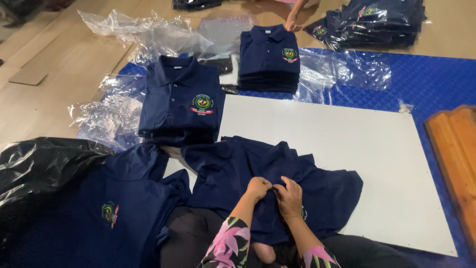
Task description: Folding navy blue polo shirts on a white board and stacking them neatly.
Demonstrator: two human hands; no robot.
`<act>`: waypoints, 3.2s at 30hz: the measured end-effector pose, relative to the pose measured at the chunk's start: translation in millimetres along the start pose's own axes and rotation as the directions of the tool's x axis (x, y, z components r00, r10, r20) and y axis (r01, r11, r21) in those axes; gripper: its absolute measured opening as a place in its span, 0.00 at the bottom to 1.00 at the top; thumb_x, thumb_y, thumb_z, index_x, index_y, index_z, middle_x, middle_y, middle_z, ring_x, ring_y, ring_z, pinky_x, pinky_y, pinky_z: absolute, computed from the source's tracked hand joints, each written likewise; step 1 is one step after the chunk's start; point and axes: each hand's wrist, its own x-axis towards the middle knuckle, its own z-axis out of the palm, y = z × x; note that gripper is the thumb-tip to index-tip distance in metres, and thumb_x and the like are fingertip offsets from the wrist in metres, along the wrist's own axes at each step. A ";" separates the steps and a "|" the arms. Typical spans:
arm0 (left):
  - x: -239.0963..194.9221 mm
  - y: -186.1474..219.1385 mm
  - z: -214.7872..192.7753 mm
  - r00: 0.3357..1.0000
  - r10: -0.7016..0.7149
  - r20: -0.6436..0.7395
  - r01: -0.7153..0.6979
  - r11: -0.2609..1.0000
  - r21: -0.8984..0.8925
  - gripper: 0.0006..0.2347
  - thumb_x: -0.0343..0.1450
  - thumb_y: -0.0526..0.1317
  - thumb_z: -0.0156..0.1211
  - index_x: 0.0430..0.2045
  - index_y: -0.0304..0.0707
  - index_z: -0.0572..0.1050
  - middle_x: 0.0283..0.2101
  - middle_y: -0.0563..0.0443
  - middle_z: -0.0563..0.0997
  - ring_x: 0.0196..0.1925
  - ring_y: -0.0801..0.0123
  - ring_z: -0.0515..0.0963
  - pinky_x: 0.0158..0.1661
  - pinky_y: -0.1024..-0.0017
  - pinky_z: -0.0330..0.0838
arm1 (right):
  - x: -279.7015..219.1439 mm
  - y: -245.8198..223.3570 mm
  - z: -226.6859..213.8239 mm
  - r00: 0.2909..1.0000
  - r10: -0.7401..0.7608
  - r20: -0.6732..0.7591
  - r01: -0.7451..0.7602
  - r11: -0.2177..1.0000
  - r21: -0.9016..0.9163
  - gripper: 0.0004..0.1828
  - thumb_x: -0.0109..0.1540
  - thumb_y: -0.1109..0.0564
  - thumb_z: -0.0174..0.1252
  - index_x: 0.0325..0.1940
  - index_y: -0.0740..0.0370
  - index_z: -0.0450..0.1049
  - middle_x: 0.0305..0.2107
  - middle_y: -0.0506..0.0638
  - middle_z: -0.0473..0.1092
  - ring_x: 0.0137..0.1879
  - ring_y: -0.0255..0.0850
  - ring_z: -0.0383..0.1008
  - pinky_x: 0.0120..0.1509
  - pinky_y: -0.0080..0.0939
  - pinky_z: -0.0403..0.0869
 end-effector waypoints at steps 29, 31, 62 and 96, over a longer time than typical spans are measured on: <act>-60.2 47.6 -47.4 0.970 0.122 0.211 -0.115 0.992 -0.046 0.16 0.63 0.42 0.74 0.43 0.38 0.84 0.45 0.41 0.85 0.53 0.51 0.83 0.54 0.60 0.78 | 3.9 -3.9 -0.2 0.995 -0.080 0.053 0.084 0.993 -0.078 0.07 0.65 0.43 0.53 0.38 0.43 0.69 0.56 0.38 0.69 0.68 0.39 0.66 0.67 0.47 0.61; -58.1 44.1 -44.2 0.976 0.115 0.186 -0.108 0.993 -0.046 0.14 0.64 0.41 0.73 0.42 0.39 0.84 0.45 0.42 0.85 0.53 0.52 0.83 0.53 0.61 0.78 | 1.5 0.9 4.0 0.995 -0.070 0.076 0.074 0.996 -0.056 0.08 0.65 0.42 0.53 0.39 0.44 0.70 0.55 0.38 0.70 0.68 0.39 0.66 0.67 0.46 0.61; -22.7 0.4 -19.2 0.994 0.107 0.032 -0.108 0.994 0.013 0.12 0.67 0.42 0.63 0.41 0.42 0.85 0.43 0.46 0.86 0.51 0.53 0.83 0.50 0.60 0.79 | -3.6 -20.4 -0.1 0.987 0.154 0.048 -0.159 0.979 0.129 0.11 0.58 0.41 0.67 0.31 0.46 0.76 0.68 0.45 0.65 0.73 0.46 0.63 0.70 0.50 0.59; -8.0 -14.7 -14.2 0.976 0.155 0.150 -0.173 0.978 0.115 0.12 0.73 0.42 0.61 0.47 0.41 0.82 0.57 0.47 0.81 0.62 0.51 0.77 0.59 0.57 0.75 | 11.0 -13.7 -5.5 0.572 0.437 0.695 -0.708 0.690 0.149 0.03 0.65 0.49 0.61 0.42 0.43 0.76 0.76 0.33 0.50 0.85 0.40 0.34 0.78 0.73 0.34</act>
